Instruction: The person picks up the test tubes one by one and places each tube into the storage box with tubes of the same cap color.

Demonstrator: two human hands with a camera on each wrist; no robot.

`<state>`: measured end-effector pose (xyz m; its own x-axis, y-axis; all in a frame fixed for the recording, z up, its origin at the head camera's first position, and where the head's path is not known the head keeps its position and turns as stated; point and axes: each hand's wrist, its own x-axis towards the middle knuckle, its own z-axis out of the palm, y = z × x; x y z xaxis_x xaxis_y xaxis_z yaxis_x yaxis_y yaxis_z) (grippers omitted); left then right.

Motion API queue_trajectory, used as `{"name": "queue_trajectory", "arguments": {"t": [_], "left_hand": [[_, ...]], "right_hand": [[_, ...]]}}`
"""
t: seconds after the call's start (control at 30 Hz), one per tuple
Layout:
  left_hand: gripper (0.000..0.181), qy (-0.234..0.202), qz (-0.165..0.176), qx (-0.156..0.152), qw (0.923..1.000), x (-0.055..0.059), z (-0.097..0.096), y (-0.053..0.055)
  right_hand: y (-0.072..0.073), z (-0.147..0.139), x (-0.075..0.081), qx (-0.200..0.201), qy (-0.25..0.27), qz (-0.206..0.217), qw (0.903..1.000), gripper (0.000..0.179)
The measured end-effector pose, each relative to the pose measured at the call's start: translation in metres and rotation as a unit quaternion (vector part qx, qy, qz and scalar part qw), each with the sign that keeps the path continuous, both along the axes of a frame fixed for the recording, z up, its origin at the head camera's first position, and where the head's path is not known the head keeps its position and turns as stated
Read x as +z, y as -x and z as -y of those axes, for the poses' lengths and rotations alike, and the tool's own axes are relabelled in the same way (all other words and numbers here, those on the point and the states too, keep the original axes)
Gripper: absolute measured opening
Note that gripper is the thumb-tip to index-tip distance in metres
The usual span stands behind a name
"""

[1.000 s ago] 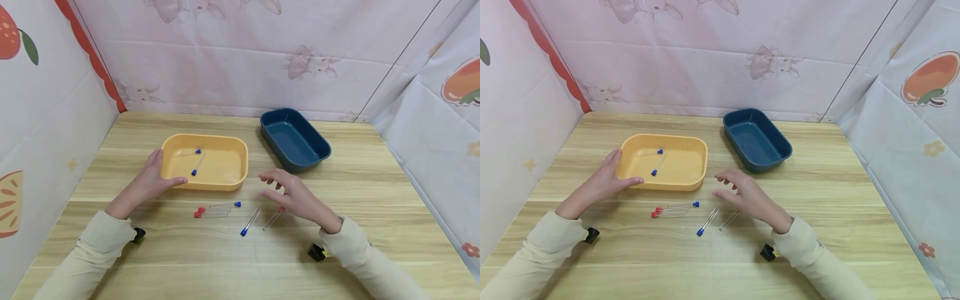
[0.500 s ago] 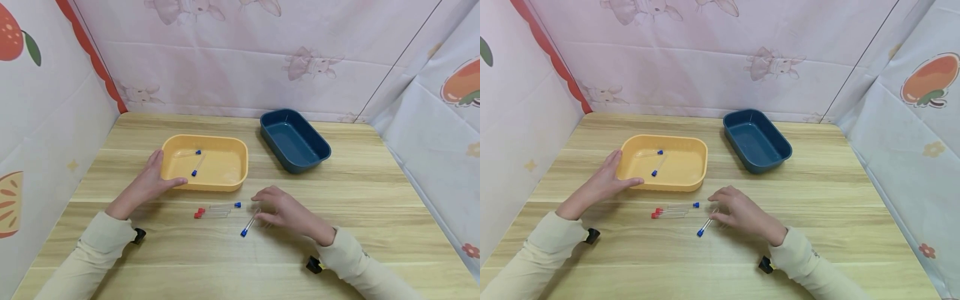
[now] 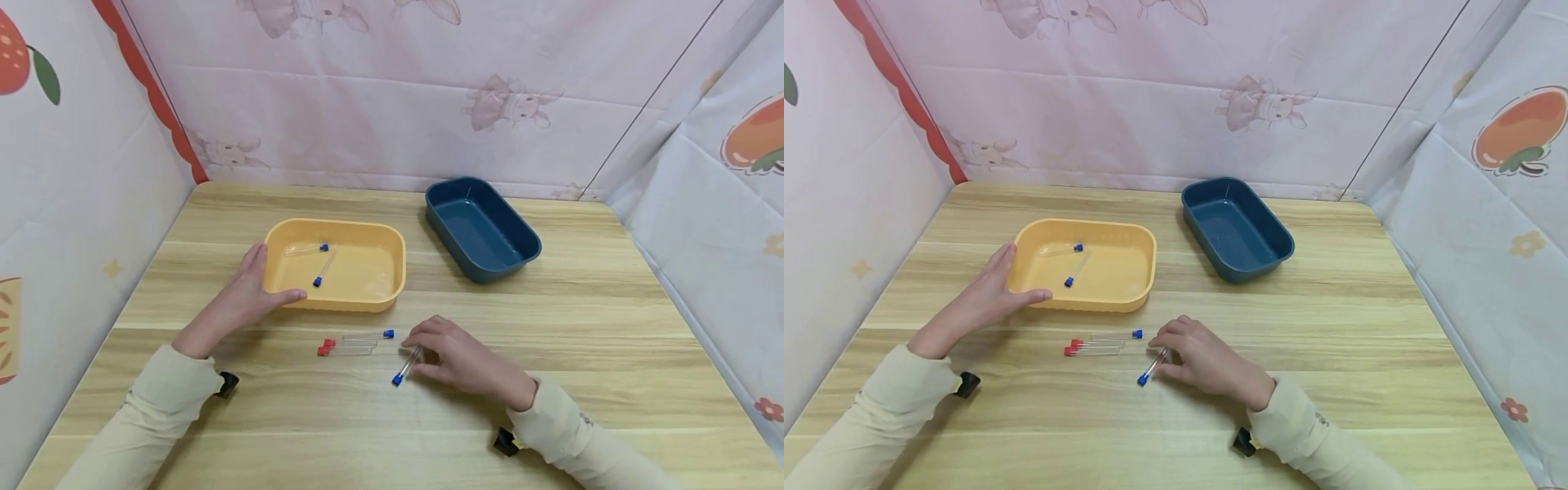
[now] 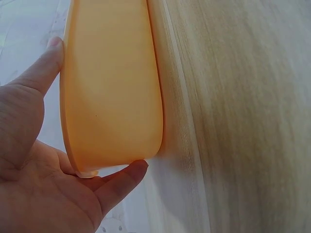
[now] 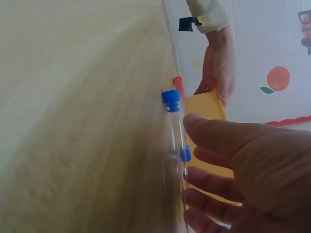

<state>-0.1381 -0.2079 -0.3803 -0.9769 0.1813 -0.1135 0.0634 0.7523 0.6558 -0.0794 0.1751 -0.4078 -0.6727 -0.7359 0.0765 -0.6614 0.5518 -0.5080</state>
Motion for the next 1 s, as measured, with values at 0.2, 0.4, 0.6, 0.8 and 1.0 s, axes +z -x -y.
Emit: {"name": "queue_trajectory", "arguments": {"t": [0.2,0.4,0.6,0.8,1.0], "left_hand": [[0.124,-0.002,0.004,0.001,1.0,-0.0004,0.0006,0.0004],[0.124,-0.005,0.002,0.001,1.0,-0.0004,0.0011,0.0005],[0.124,-0.005,0.005,-0.001,1.0,0.0006,0.0017,0.0002],[0.126,0.0,0.015,0.001,0.9999,0.0024,0.0017,0.0001],[0.126,0.003,0.019,0.002,0.9998,0.0039,0.0011,-0.0004]], "right_hand": [[-0.0009,0.0029,-0.0011,0.005,-0.011,-0.012,0.9999,0.03],[-0.0001,0.0034,-0.0029,0.023,-0.005,-0.038,0.999,0.02],[0.0021,0.0025,-0.004,0.03,-0.001,-0.056,0.998,0.012],[0.0042,0.0006,-0.0029,0.022,0.001,-0.04,0.9989,0.01],[0.0071,-0.0003,0.0001,0.005,-0.011,-0.022,0.9997,0.008]]}}
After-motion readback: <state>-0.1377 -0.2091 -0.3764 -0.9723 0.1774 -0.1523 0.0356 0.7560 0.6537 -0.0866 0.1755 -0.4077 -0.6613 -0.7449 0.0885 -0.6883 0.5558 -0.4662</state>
